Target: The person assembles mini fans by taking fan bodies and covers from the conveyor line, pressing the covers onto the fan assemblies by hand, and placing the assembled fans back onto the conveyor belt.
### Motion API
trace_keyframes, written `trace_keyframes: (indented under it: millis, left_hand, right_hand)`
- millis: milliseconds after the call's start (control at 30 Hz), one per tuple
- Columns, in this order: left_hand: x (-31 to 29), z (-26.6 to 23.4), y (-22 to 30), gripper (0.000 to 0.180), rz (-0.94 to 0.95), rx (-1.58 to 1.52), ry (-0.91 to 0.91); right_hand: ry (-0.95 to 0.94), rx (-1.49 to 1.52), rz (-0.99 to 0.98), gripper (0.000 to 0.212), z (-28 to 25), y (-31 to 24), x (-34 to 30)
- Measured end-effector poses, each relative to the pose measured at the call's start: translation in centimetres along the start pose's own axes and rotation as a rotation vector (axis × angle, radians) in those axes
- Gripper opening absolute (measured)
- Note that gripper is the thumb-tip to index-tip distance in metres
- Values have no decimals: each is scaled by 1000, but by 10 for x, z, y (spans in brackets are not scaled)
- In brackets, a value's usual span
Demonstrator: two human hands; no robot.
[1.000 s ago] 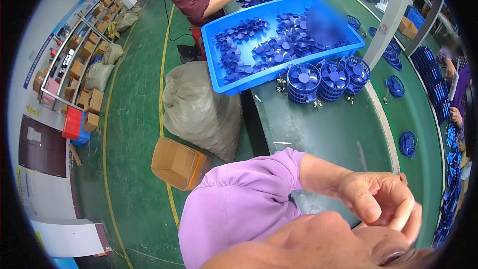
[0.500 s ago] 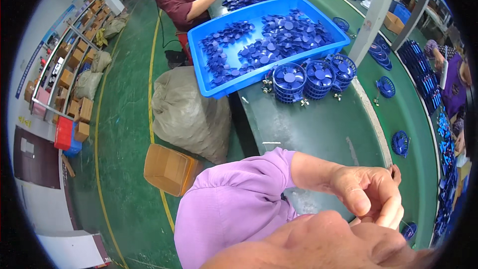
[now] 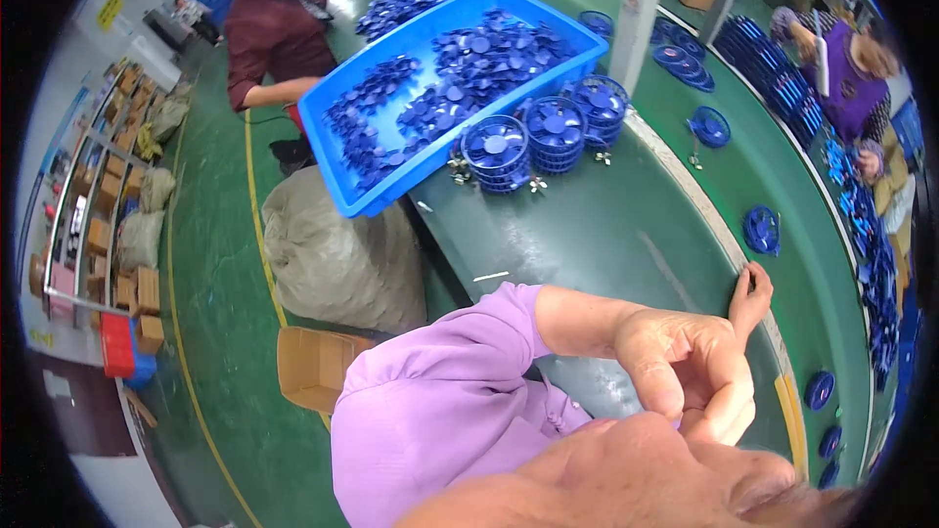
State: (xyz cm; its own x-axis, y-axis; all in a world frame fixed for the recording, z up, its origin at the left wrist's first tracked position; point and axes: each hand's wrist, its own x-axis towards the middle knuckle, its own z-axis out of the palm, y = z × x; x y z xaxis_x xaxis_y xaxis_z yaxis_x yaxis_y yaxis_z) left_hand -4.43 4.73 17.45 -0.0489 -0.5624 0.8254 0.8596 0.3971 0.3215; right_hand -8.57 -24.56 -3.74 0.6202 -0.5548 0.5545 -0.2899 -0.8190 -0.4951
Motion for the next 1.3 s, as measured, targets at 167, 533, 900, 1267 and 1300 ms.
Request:
trace_keyframes:
  millis: [167,533,900,1267,1300]
  left_hand:
    - [10,-9,-8,35,-93,-27,-75]
    - [28,-212,-82,16,-272,1251,562]
    - [11,-380,41,86,-1200,2398,934]
    - [66,-363,-84,86,-604,2038,92]
    - [74,-355,-100,87,-768,1976,7]
  right_hand:
    - [26,0,-6,14,-3,-2,2]
    - [142,170,184,25,-11,-19,3]
    - [135,2,80,8,2,-18,-1]
    - [107,-75,129,11,-4,-15,0]
    - [96,-92,145,11,-7,-12,-1]
